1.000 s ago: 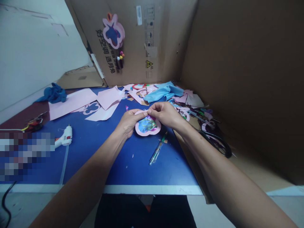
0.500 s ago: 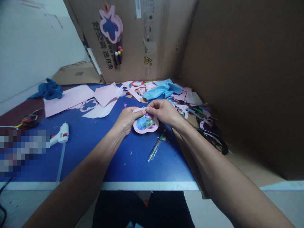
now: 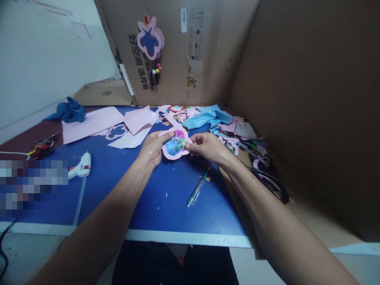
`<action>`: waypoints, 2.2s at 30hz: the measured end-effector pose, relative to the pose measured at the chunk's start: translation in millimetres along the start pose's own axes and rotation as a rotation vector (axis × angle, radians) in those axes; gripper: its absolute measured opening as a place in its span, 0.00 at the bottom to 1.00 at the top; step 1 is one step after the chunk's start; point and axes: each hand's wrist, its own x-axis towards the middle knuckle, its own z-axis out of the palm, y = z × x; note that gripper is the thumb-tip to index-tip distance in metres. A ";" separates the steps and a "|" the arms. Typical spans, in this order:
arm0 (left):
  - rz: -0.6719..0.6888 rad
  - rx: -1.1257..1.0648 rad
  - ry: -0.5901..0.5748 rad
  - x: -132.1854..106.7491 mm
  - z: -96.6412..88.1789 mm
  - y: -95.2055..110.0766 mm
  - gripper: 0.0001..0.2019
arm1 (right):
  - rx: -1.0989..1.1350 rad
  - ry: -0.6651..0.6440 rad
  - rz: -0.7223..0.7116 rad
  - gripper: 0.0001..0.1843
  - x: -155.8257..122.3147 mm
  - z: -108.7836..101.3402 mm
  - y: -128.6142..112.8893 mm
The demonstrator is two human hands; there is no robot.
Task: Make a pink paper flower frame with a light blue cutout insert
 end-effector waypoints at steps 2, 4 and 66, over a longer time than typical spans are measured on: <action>-0.001 0.002 0.003 -0.6 0.8 0.4 0.12 | 0.003 0.013 -0.007 0.28 1.0 0.2 1.8; 0.003 0.010 0.008 -0.7 0.9 0.2 0.12 | 0.001 0.013 -0.003 0.28 1.6 0.0 2.9; 0.010 0.292 -0.128 -12.9 8.0 -8.9 0.13 | -0.065 0.189 -0.212 0.20 -1.5 -7.3 -8.6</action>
